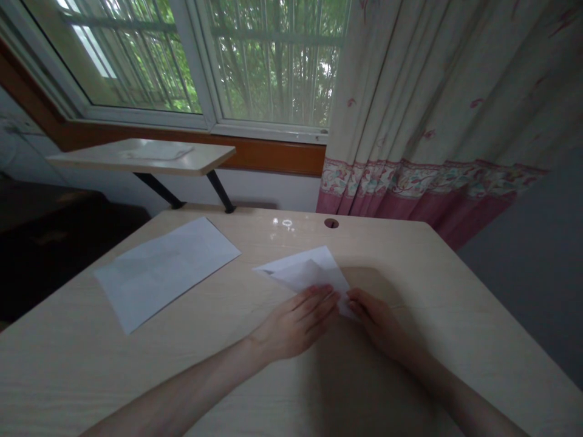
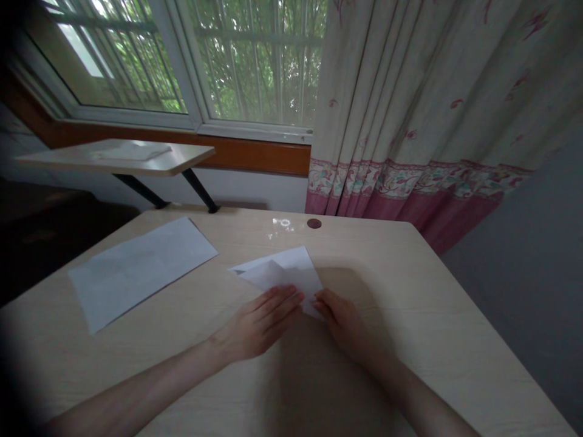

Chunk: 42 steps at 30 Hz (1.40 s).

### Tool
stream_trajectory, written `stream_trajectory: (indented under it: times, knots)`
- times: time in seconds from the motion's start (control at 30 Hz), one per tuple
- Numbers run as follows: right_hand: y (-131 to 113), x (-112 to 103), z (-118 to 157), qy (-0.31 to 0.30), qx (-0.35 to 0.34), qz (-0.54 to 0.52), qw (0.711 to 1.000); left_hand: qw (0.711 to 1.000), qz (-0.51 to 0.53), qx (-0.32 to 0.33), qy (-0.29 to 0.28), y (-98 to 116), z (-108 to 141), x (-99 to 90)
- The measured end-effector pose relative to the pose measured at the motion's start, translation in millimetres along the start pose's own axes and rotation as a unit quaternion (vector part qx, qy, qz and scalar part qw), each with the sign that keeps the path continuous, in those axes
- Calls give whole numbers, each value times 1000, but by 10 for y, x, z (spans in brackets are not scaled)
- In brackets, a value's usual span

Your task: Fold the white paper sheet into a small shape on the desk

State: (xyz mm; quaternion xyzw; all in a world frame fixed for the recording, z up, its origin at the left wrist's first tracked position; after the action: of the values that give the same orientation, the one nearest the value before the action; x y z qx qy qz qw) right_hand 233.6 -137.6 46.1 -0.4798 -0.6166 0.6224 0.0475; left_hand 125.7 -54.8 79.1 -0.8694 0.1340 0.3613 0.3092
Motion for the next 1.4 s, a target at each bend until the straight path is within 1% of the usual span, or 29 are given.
stream_trajectory:
  times: [0.13, 0.3, 0.4, 0.67, 0.8, 0.97, 1.07, 1.17, 1.27, 1.33, 1.4]
  knots:
    - [32, 3, 15, -3, 2, -6, 1000, 998, -20, -13, -51, -41, -14, 81]
    - [44, 30, 37, -25, -7, -26, 999, 995, -49, -16, -86, -34, -9, 141]
    - [16, 34, 39, -33, -5, -35, 999, 994, -57, -18, -93, -33, -16, 156]
    - [-1, 53, 12, -43, 38, -78, 995, 991, -86, -35, -101, -61, 43, 211]
    - [54, 47, 22, -35, 52, -91, 994, 993, -80, -24, -87, -69, 55, 162]
    - [71, -27, 31, 2, 32, -75, 997, 996, -55, 9, -69, -66, 36, 76]
    - [63, -9, 15, -7, 26, -66, 997, 996, -47, 11, -78, -74, 63, 85]
    - [8, 0, -2, -15, 6, -37, 999, 994, -43, 19, -96, -54, 118, 124]
    - [-43, 42, 17, -36, -17, -6, 999, 993, -30, 22, -110, -44, 155, 155]
    - [-66, 67, 53, -41, -37, 15, 998, 993, -19, 25, -111, -40, 156, 158]
    - [-110, 65, 101, -29, -73, 50, 996, 994, -6, 28, -102, -38, 145, 138]
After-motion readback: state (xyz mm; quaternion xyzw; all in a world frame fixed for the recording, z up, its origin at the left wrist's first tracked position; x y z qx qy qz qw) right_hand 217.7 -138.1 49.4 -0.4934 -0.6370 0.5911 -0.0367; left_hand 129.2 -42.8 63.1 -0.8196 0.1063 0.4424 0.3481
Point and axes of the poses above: each hand's wrist, its own z-axis away from the middle knuckle, its own x-axis out of the palm, y = z × x, the point moved 10 cm from there along -z, towards the middle knuckle, and after that the axes turned 10 degrees about -z, right-handed, at the moved point
